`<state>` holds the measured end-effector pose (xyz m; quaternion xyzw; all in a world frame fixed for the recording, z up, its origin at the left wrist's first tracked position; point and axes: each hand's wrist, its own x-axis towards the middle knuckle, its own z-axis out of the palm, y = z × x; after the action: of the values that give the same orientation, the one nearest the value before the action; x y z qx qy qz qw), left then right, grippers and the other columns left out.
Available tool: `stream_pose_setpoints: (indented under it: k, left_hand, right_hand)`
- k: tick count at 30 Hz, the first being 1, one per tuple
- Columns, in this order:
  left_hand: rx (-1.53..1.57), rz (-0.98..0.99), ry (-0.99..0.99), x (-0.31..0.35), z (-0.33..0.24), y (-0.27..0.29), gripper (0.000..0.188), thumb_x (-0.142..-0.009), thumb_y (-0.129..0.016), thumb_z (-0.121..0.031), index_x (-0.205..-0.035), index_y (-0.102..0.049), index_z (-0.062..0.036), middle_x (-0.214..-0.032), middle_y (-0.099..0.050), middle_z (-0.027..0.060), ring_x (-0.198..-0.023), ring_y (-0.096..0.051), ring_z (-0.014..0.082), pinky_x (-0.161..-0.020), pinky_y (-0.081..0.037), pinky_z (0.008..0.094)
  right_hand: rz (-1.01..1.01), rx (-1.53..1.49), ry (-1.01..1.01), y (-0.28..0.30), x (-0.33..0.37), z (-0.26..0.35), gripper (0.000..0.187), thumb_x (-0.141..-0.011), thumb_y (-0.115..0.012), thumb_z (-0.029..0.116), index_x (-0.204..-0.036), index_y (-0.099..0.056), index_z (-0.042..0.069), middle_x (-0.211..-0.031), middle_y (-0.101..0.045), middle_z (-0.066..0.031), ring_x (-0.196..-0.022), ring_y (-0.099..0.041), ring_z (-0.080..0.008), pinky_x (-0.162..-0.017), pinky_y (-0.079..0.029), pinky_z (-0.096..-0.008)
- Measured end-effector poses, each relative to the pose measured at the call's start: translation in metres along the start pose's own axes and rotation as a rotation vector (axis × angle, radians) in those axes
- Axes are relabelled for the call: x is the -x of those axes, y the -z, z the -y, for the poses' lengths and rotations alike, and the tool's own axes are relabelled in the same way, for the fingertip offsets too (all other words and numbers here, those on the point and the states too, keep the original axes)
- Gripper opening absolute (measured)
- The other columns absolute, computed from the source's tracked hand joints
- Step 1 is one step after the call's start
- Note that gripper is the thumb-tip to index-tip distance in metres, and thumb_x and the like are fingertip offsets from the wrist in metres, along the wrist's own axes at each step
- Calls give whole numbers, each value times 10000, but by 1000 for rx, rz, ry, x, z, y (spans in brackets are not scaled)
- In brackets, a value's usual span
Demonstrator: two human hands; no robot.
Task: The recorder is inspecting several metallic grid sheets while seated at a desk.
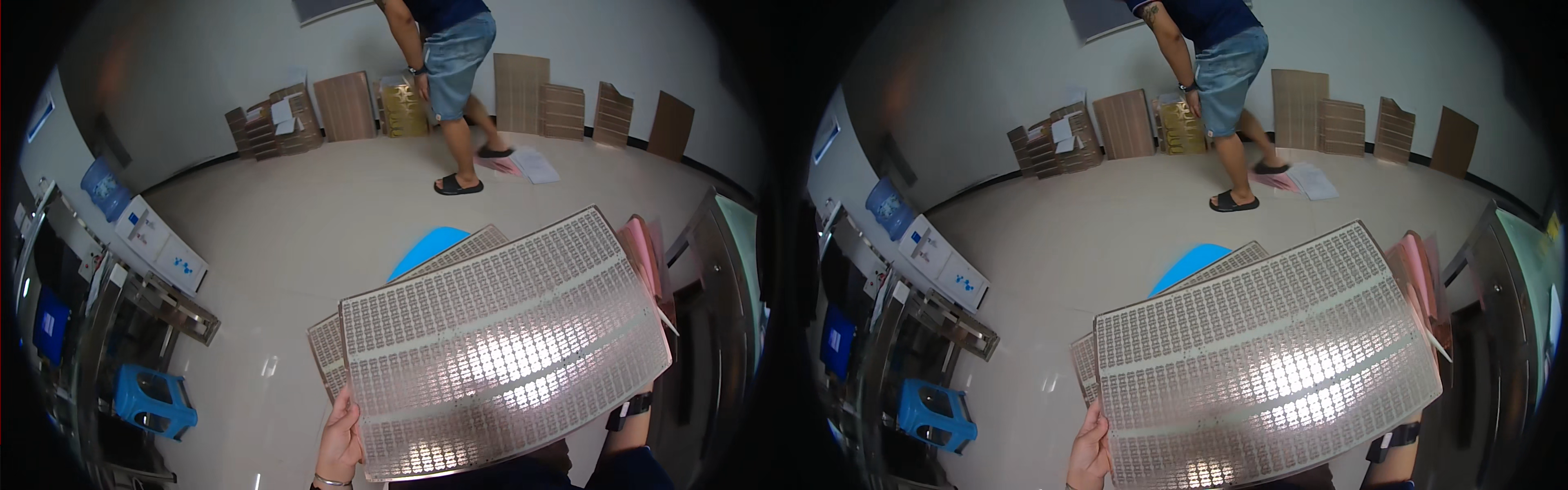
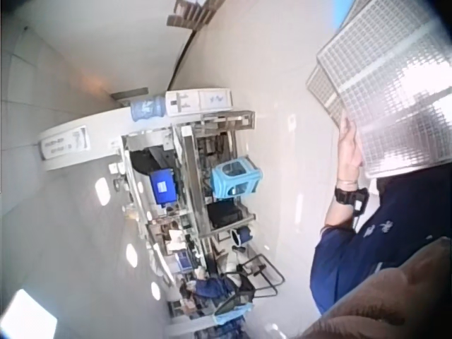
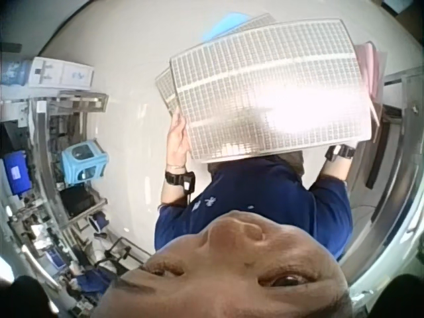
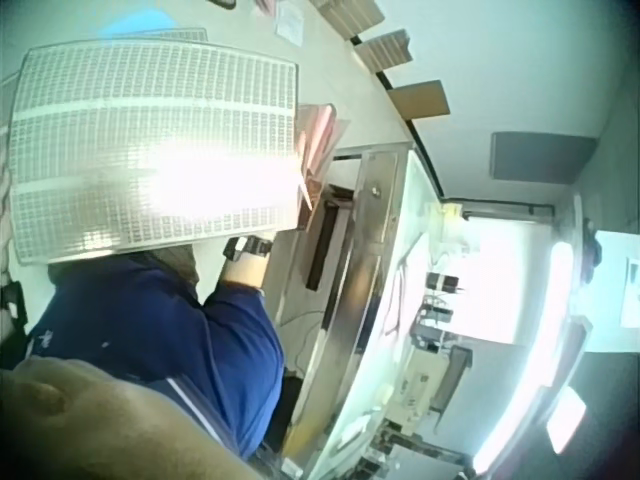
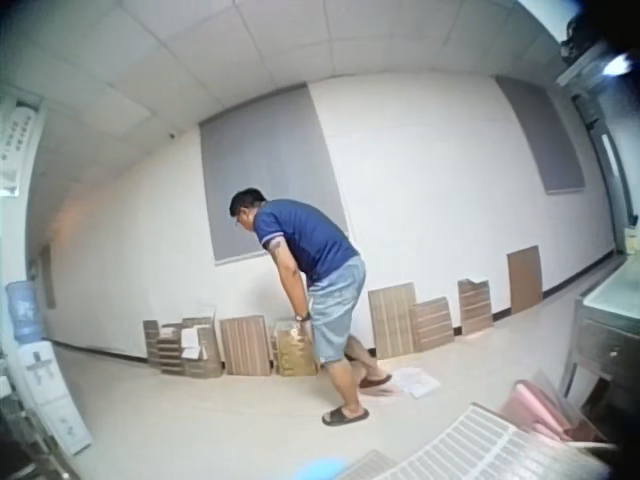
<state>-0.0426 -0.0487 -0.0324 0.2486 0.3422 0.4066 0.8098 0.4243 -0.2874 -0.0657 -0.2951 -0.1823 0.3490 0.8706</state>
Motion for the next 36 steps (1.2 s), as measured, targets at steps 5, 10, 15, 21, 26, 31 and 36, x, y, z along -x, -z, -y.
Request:
stream_pose_setpoints:
  k: [5,10,15,21,26,31,36]
  left_hand:
    - [-58,-4,-140,-5,-12,-8,451,-976,-425,-69,-1412,-320,-29,-1287,-533,137,-1126,-570,219,-950,-489,341]
    - [-104,-11,-274,-18,-13,-3,459,-953,-488,-90,-1386,-354,-12,-1262,-549,123,-1102,-575,210,-943,-487,334]
    - [-170,-37,-405,-18,-17,0,434,-967,-462,-83,-1375,-365,30,-1249,-556,120,-1093,-565,199,-961,-449,321]
    - [-206,-37,-459,-16,-16,13,416,-961,-482,-90,-1346,-392,40,-1237,-559,117,-1086,-564,184,-948,-453,317]
    - [-188,-67,-477,-18,-13,13,419,-955,-496,-89,-1339,-399,47,-1227,-563,114,-1077,-570,182,-936,-464,318]
    - [-179,-70,-479,-19,-13,18,419,-947,-500,-70,-1337,-404,50,-1234,-565,120,-1078,-573,183,-943,-465,322]
    - [-230,-50,-489,-21,-19,10,442,-953,-506,-88,-1357,-386,43,-1247,-559,124,-1093,-568,183,-950,-459,324]
  right_hand:
    - [-69,81,56,-21,-17,16,520,-952,-540,247,-1396,-380,31,-1264,-565,-205,-1178,-552,-261,-978,-459,-393]
    - [26,443,-4,-6,-12,34,605,-941,-564,242,-1414,-312,-37,-1149,-612,-245,-996,-644,-220,-855,-515,-311]
    - [-6,520,-58,-24,-15,22,642,-917,-603,246,-1398,-320,-71,-1014,-671,-179,-871,-664,-176,-760,-515,-250]
    - [-9,601,-10,-25,-11,21,607,-894,-624,222,-1348,-395,-110,-807,-628,-30,-710,-571,-63,-649,-423,-176]
    - [44,626,-64,-25,-12,21,620,-888,-637,247,-1333,-406,-117,-863,-638,-47,-771,-587,-82,-692,-444,-195]
    - [63,549,-110,-50,-17,14,555,-892,-628,276,-1270,-475,-101,-1075,-630,-111,-971,-596,-163,-873,-464,-286]
    - [36,653,-152,-42,-15,0,389,-903,-607,257,-1159,-568,-34,-1044,-640,-72,-952,-591,-134,-867,-444,-258]
